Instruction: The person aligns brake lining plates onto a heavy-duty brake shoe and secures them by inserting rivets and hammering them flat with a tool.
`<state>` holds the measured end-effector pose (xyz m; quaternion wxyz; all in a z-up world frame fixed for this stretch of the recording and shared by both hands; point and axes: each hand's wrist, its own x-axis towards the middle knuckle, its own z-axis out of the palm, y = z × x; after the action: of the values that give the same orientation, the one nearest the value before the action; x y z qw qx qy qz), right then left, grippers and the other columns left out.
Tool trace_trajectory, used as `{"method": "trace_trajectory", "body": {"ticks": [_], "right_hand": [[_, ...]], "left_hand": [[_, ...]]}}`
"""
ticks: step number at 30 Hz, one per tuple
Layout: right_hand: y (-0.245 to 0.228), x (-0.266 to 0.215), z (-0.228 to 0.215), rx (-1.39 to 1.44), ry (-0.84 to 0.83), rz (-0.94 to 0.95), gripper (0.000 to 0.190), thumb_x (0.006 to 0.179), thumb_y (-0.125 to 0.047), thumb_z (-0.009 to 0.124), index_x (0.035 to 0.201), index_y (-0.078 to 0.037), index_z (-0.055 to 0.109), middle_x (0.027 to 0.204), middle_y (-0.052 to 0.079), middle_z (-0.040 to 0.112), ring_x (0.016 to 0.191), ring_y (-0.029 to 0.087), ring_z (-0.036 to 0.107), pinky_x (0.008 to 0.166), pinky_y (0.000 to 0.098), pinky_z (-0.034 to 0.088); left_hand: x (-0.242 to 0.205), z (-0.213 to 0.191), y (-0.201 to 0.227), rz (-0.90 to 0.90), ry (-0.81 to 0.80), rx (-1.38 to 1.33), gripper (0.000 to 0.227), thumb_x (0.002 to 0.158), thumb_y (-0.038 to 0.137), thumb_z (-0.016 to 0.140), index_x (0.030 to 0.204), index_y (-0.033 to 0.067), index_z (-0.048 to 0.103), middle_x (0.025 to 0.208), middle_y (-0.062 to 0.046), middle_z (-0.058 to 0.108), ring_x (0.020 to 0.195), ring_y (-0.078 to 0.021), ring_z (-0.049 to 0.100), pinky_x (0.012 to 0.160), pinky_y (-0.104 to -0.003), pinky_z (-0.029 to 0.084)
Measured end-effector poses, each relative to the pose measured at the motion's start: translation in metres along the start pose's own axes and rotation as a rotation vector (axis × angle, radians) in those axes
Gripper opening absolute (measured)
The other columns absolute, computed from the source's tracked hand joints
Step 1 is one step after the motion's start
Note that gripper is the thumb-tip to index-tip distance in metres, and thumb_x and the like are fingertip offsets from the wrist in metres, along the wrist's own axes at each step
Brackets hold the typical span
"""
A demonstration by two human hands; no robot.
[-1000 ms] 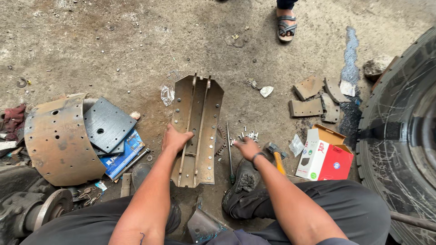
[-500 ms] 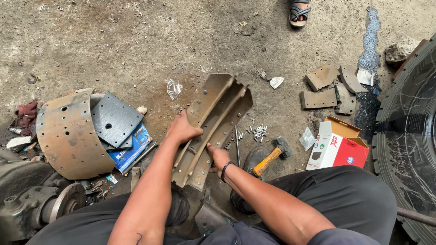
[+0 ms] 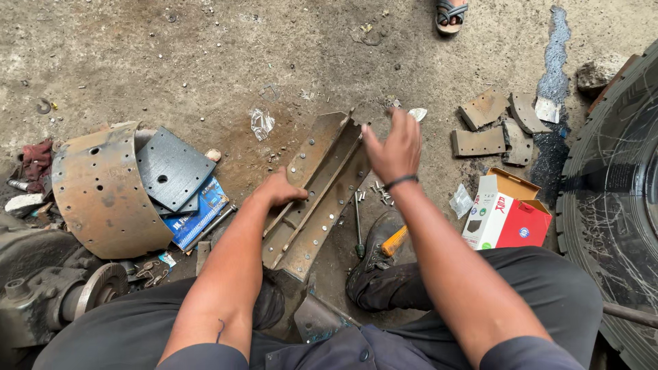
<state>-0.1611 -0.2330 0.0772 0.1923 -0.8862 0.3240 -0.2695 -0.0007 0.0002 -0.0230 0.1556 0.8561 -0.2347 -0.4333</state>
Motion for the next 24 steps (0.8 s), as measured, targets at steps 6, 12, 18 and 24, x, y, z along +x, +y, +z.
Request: {"method": "trace_trajectory", "body": {"ticks": [6, 12, 18, 24], "right_hand": [[0.038, 0.037, 0.047, 0.472, -0.603, 0.447, 0.052, 0.091, -0.046, 0.072, 0.115, 0.000, 0.076, 0.102, 0.011, 0.076, 0.092, 0.022, 0.068, 0.084, 0.0380, 0.054], [0.096, -0.002, 0.068, 0.969, -0.635, 0.687, 0.054, 0.092, -0.048, 0.068, 0.115, 0.000, 0.072, 0.103, 0.008, 0.075, 0.092, 0.019, 0.068, 0.086, 0.0358, 0.054], [0.120, -0.027, 0.073, 1.040, -0.396, 0.720, 0.052, 0.090, -0.050, 0.069, 0.114, -0.004, 0.070, 0.113, 0.007, 0.073, 0.103, 0.017, 0.066, 0.095, 0.0327, 0.050], [0.134, -0.043, 0.094, 0.916, -0.161, 0.735, 0.051, 0.097, -0.048, 0.076, 0.083, 0.000, 0.062, 0.083, 0.004, 0.057, 0.077, 0.017, 0.047, 0.070, 0.0378, 0.043]], "left_hand": [[0.000, -0.004, 0.006, -0.022, -0.031, 0.066, 0.121, 0.064, 0.050, 0.085, 0.157, -0.0033, 0.027, 0.147, -0.028, 0.054, 0.135, -0.0383, 0.056, 0.115, -0.040, 0.043], [0.000, -0.021, 0.021, 0.020, -0.092, 0.109, 0.134, 0.058, 0.065, 0.088, 0.157, -0.0013, 0.026, 0.156, -0.024, 0.043, 0.143, -0.0373, 0.046, 0.119, -0.043, 0.038], [-0.028, -0.097, 0.031, -0.036, 0.048, 0.113, 0.105, 0.069, 0.066, 0.075, 0.153, 0.0112, 0.045, 0.152, -0.020, 0.053, 0.140, -0.0369, 0.051, 0.118, -0.048, 0.038], [-0.075, -0.102, -0.028, -0.177, 0.366, -0.387, 0.096, 0.083, 0.054, 0.081, 0.149, -0.0059, 0.045, 0.147, -0.032, 0.053, 0.137, -0.0400, 0.055, 0.112, -0.049, 0.045]]}}
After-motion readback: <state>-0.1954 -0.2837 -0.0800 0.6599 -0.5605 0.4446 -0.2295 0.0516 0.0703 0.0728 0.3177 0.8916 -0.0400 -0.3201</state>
